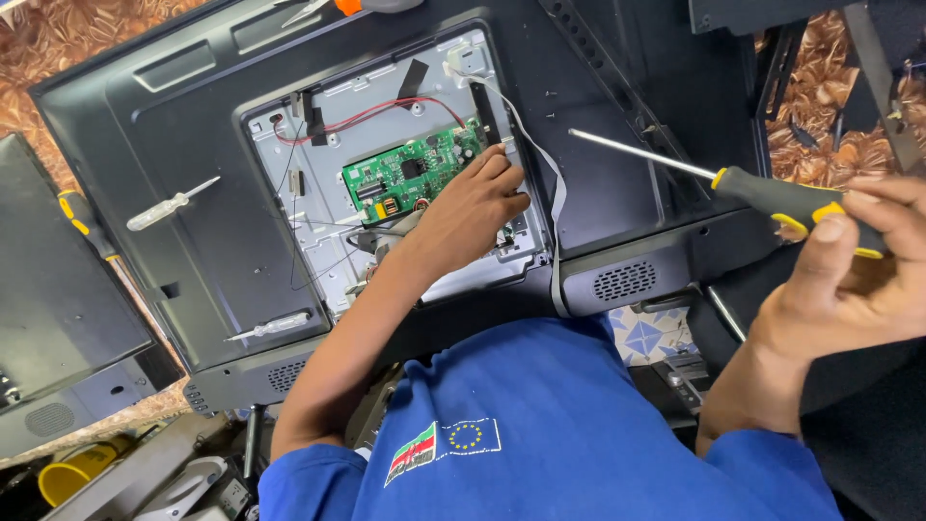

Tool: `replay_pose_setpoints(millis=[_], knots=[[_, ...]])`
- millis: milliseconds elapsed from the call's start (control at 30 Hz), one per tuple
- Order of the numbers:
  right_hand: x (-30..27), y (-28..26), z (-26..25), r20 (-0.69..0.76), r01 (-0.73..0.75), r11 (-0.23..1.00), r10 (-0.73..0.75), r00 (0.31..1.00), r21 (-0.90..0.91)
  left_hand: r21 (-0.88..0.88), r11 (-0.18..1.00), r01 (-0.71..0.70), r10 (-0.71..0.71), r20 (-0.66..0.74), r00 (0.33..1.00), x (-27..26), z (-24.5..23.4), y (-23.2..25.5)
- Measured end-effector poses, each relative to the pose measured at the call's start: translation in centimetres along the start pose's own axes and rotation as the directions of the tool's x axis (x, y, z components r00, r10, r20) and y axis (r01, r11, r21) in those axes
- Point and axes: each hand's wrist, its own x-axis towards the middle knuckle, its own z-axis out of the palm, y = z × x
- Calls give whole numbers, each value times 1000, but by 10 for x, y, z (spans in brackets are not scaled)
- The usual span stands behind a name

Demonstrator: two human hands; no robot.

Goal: The person uses a screwdriver to tighten screws on the back panel of a television set. They then connect a power cable to the internal circuit board and plug it into a power strip to test the device.

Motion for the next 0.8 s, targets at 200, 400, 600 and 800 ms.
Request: replay_pose_setpoints(millis=[200, 400, 600, 800], knots=[[-27, 8, 33, -196, 30, 994, -50, 979, -102, 83, 996, 15, -14, -15, 1000, -2, 15, 6], [-57, 20, 49, -259, 4, 993, -35, 965, -120, 152, 986, 67, -63, -30, 998, -1, 14, 17], [-67, 31, 52, -258, -38, 997, 18, 966, -71, 20, 1000, -21, 20, 47, 999, 1, 0, 7], [-81, 36, 62, -264, -48, 999, 45, 964, -4, -17, 999, -30, 31, 103, 994, 4, -8, 6]])
